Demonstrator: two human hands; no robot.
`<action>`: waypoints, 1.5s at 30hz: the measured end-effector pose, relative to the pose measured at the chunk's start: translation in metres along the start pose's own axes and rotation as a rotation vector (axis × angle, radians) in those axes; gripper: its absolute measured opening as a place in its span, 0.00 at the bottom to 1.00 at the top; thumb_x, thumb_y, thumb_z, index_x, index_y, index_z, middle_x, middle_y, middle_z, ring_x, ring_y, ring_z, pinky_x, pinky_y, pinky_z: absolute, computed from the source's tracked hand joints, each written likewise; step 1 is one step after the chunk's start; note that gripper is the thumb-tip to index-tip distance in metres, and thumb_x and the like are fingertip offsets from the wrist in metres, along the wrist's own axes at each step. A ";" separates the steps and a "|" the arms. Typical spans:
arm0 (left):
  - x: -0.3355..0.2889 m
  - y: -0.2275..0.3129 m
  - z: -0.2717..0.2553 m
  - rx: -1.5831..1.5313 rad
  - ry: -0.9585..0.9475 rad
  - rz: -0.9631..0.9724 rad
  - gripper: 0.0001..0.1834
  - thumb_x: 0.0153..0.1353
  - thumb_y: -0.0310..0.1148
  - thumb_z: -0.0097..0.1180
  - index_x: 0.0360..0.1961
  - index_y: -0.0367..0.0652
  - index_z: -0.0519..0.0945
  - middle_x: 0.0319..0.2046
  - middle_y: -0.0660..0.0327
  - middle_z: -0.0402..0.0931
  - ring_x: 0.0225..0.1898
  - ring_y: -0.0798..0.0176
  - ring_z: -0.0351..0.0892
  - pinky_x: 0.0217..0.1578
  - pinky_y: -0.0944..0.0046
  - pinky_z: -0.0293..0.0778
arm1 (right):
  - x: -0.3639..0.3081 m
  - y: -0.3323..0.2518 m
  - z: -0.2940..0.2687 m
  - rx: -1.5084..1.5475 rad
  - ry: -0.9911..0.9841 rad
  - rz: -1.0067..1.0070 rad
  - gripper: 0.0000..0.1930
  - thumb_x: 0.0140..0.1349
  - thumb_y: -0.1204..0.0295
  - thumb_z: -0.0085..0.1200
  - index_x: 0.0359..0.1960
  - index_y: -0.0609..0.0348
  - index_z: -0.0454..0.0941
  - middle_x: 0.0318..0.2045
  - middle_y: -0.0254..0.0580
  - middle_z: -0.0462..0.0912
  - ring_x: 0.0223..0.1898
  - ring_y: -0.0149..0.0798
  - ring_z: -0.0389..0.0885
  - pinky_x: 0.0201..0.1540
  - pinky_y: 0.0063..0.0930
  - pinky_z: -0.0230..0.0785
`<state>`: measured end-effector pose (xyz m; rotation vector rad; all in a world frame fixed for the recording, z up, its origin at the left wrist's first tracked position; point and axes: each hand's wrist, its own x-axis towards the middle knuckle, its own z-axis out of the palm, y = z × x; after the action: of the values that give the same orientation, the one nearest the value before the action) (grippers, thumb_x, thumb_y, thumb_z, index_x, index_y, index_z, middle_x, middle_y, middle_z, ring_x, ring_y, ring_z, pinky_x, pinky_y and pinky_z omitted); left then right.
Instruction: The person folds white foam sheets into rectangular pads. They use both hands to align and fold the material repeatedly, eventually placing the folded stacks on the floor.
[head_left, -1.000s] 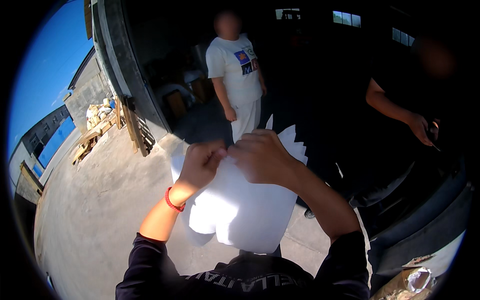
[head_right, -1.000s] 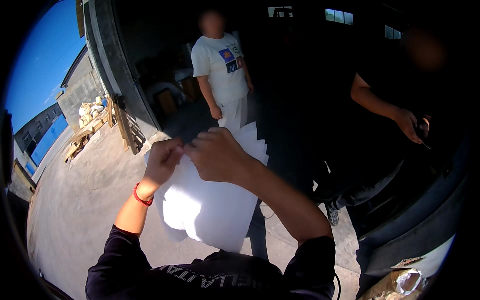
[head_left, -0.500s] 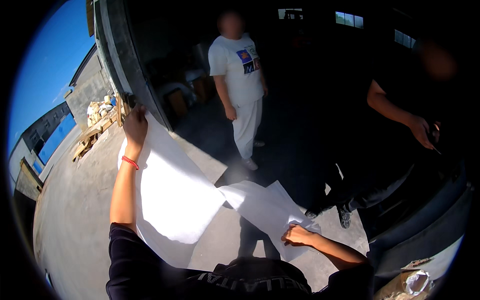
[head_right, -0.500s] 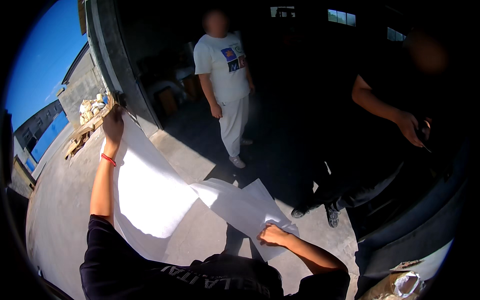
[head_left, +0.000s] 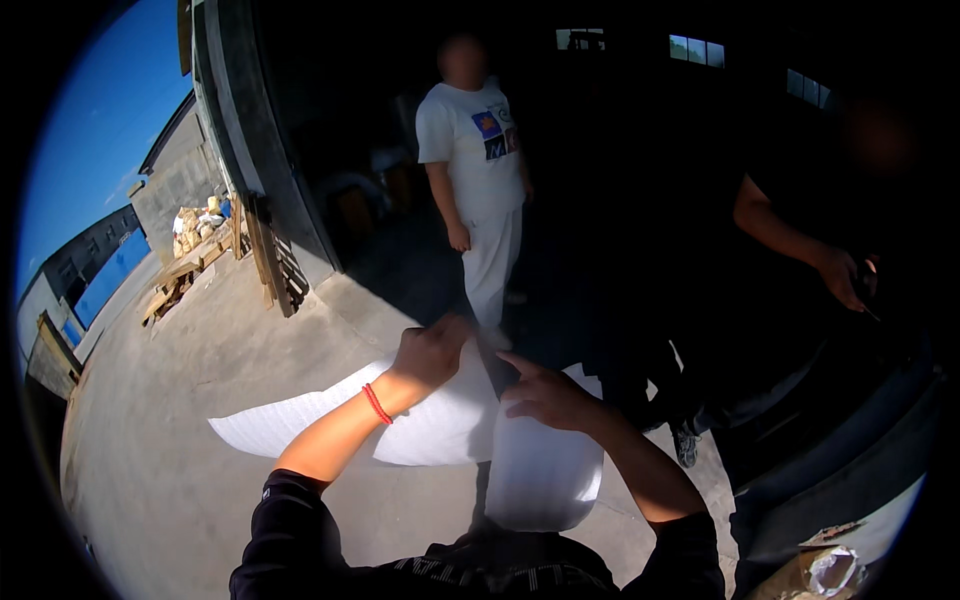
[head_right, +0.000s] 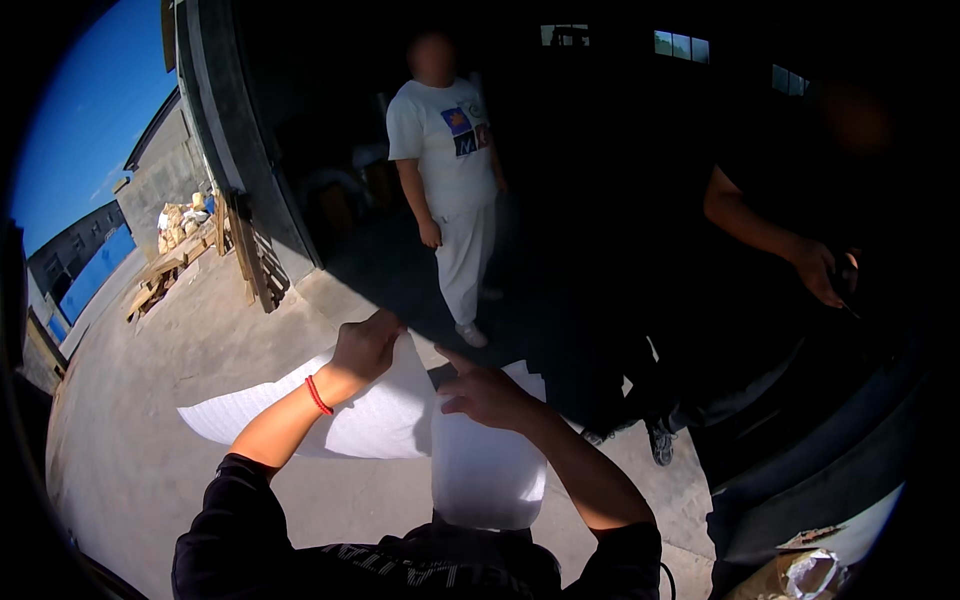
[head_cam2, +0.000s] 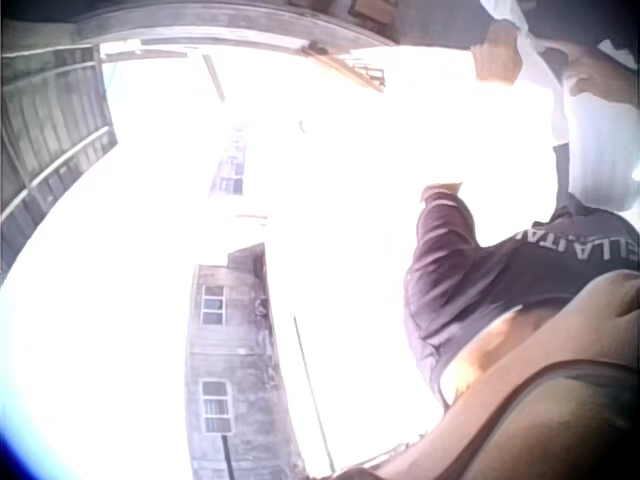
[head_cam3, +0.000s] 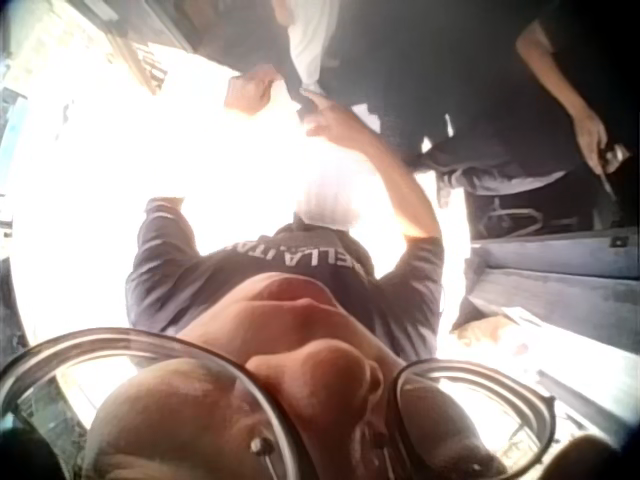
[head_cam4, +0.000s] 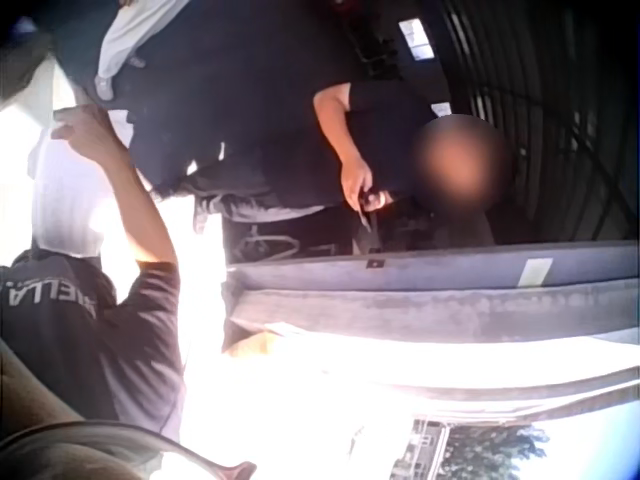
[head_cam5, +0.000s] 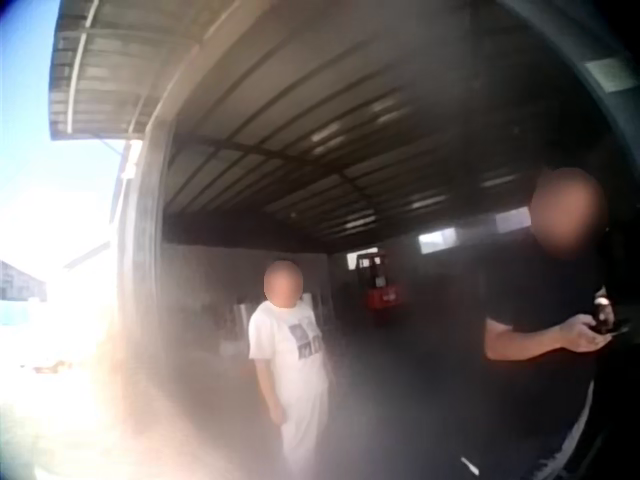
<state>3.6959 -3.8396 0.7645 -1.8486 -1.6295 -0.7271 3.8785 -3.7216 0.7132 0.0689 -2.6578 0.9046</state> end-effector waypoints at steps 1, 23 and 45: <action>0.003 0.016 0.005 -0.047 0.002 -0.001 0.05 0.47 0.23 0.53 0.27 0.44 0.74 0.26 0.60 0.74 0.24 0.55 0.76 0.20 0.61 0.71 | 0.007 -0.003 0.001 0.020 0.046 -0.078 0.07 0.51 0.72 0.58 0.30 0.62 0.78 0.48 0.52 0.69 0.42 0.46 0.75 0.46 0.33 0.67; -0.020 -0.002 -0.007 -0.396 -0.201 -0.573 0.11 0.53 0.36 0.56 0.29 0.38 0.78 0.20 0.51 0.75 0.23 0.50 0.76 0.26 0.60 0.70 | -0.011 -0.002 -0.044 0.177 0.499 0.082 0.11 0.47 0.78 0.59 0.34 0.66 0.78 0.33 0.43 0.78 0.34 0.41 0.79 0.37 0.29 0.71; 0.019 0.001 -0.028 -0.201 -0.150 -0.163 0.07 0.53 0.33 0.57 0.27 0.41 0.78 0.25 0.59 0.77 0.23 0.55 0.75 0.24 0.64 0.71 | 0.043 -0.055 -0.060 -0.645 0.226 -0.241 0.04 0.49 0.74 0.58 0.25 0.60 0.76 0.54 0.45 0.68 0.61 0.39 0.60 0.64 0.46 0.46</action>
<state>3.6983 -3.8471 0.7970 -1.9672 -1.8801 -0.8676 3.8641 -3.7264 0.8035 0.1195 -2.5224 -0.0371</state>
